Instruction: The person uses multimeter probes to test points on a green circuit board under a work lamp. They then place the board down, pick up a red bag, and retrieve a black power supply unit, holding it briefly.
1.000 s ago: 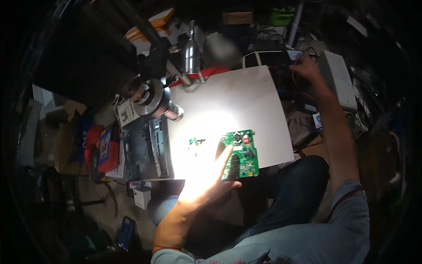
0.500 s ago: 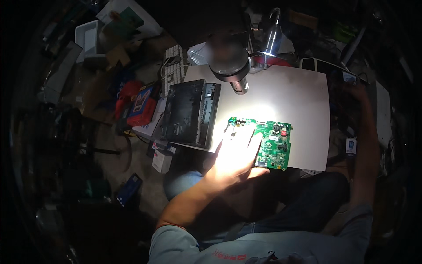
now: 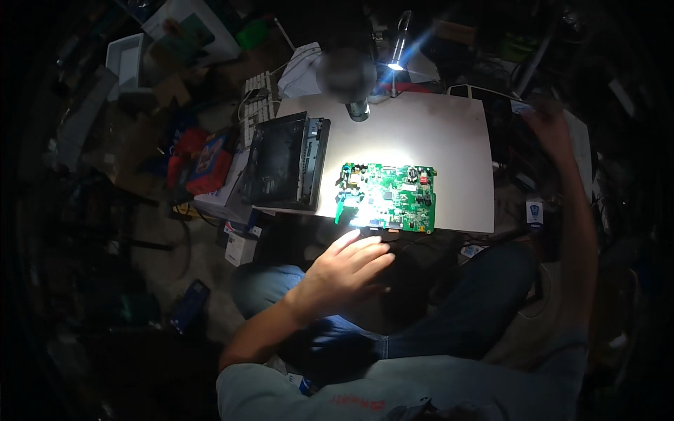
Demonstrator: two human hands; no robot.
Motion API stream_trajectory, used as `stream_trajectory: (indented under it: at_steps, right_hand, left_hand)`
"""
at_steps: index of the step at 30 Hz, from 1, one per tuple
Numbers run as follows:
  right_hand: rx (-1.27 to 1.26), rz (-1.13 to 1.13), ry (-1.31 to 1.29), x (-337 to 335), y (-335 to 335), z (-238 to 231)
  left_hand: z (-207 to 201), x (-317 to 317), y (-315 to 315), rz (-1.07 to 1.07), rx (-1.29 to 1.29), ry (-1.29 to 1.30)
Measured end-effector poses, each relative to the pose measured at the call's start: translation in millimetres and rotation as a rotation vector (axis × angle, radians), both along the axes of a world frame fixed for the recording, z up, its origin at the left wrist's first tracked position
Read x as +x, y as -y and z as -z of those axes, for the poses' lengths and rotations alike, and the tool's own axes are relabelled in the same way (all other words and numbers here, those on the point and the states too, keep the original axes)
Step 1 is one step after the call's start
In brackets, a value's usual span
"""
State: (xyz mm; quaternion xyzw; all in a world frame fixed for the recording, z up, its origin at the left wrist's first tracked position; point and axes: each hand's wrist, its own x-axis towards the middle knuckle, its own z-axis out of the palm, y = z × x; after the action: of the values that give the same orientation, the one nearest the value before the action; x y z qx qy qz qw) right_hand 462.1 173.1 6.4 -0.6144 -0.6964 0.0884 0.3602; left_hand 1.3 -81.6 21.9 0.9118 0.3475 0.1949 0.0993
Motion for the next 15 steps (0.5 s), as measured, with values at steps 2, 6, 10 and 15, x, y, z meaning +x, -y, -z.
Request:
stream_trajectory:
  at_steps: [2,6,10,15]
  right_hand:
    - [-0.076,-0.216,-0.117,-64.8,52.9,-16.7]
    - [-0.078,-0.552,0.02,-137.7,144.7,-51.3]
    - [0.064,-0.844,0.141,-171.7,189.9,-48.8]
    - [-0.015,-1.043,0.238,-173.1,225.7,-19.7]
  left_hand:
    - [12.1,-35.0,32.5,-0.106,-0.001,-0.023]
    - [11.0,-88.9,80.3,-0.526,0.077,-0.097]
    - [34.1,-125.5,145.2,-0.764,0.116,-0.309]
    - [19.5,-136.5,171.4,-0.701,0.045,-0.328]
